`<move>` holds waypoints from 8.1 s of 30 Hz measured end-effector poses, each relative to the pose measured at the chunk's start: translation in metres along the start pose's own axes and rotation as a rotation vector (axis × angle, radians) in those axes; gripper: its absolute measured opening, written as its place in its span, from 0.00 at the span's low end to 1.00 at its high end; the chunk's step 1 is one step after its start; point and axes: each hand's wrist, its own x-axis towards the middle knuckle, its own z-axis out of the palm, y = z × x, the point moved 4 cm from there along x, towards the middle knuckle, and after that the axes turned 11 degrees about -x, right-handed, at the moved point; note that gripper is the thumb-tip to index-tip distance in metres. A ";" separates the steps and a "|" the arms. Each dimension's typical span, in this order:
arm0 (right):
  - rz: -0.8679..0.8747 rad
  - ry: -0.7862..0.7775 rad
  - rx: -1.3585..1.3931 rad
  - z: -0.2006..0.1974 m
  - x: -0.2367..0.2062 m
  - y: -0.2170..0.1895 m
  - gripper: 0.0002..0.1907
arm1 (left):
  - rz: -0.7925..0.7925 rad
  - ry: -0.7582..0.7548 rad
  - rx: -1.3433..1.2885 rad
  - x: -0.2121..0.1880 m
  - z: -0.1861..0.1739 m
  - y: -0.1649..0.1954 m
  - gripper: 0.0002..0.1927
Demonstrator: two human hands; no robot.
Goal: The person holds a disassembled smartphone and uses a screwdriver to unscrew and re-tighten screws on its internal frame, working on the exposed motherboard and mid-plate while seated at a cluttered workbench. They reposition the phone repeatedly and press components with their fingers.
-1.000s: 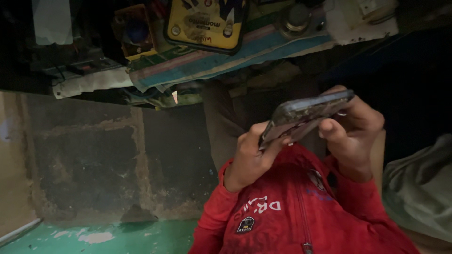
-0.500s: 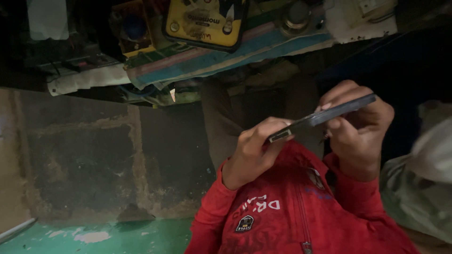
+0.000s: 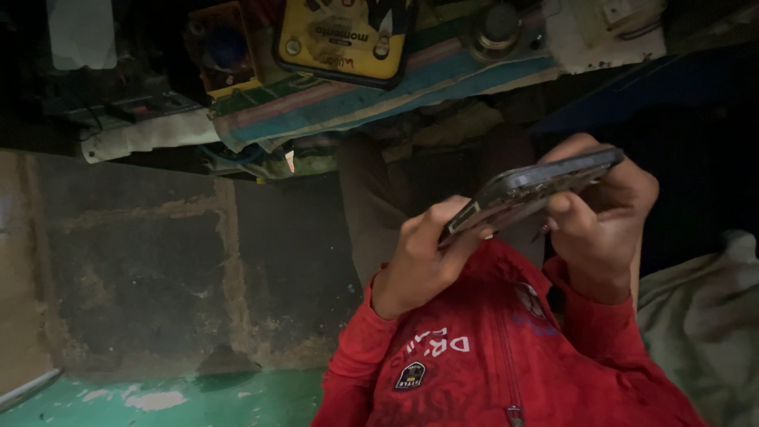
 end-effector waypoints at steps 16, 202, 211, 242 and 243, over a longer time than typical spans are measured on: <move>0.152 0.076 -0.103 0.009 -0.004 -0.006 0.15 | -0.229 0.092 -0.111 -0.010 0.001 -0.015 0.15; 0.150 0.329 0.433 -0.019 -0.017 0.039 0.11 | -0.312 0.684 -0.397 -0.017 -0.031 -0.073 0.17; 0.230 0.247 0.325 0.001 -0.003 0.040 0.11 | -0.379 0.734 -0.381 -0.045 -0.050 -0.096 0.16; 0.055 0.218 -0.369 0.036 0.046 0.125 0.07 | -0.348 0.677 -0.701 0.001 -0.024 -0.070 0.15; 0.076 0.213 -0.488 0.031 0.029 0.111 0.06 | -0.345 0.686 -0.744 0.004 -0.020 -0.068 0.15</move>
